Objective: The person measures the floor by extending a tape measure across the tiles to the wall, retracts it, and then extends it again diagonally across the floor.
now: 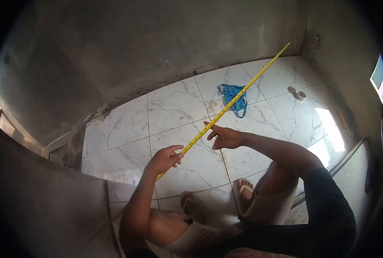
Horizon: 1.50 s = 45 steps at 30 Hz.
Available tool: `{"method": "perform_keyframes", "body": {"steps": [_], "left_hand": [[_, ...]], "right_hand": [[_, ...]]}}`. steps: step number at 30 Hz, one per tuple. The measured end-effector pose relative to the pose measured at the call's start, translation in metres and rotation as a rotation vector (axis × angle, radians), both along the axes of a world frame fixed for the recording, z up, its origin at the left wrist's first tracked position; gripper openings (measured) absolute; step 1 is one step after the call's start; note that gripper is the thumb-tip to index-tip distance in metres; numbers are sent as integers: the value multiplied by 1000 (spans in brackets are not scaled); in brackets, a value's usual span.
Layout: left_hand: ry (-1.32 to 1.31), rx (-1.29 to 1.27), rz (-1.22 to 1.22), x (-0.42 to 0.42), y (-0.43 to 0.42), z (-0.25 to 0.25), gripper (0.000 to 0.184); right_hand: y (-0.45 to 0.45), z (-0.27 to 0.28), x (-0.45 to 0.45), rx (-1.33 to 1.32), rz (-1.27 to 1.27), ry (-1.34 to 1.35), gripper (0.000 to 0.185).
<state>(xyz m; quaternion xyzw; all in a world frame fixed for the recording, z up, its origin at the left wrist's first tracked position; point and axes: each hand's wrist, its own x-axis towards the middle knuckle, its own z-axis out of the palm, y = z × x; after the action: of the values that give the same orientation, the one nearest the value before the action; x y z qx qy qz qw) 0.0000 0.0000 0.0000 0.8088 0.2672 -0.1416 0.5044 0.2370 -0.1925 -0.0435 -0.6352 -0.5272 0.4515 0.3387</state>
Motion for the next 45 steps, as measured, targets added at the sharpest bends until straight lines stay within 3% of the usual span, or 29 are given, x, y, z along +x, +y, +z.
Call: {"method": "perform_keyframes", "body": {"steps": [5,11,21,27,34,38,42,45], "left_hand": [[-78,-84,48,-6,-5,-5,57],[-245,366,14,-17,-1,3,68],[-425,743,-110,-12,-18,19,62],[-518,818,-206,-10,-35,31,54],[-539,696,-347,-14,-78,59,47],[-260,406,-393,-19,-81,60,50],[-40,507,-473,-20,-71,39,56],[-8,425,-450,-21,-68,28,56]], "right_hand": [[-5,-3,0,17,-14,-39,95],[-4,-6,0,64,-54,-19,98],[-2,-12,4,50,-84,-138,101],[0,-26,10,106,-137,-209,103],[1,-34,19,99,-176,-217,103],[0,-28,19,75,-203,-205,104],[0,-27,21,78,-224,-201,104],[-1,-29,21,93,-247,-199,104]]}}
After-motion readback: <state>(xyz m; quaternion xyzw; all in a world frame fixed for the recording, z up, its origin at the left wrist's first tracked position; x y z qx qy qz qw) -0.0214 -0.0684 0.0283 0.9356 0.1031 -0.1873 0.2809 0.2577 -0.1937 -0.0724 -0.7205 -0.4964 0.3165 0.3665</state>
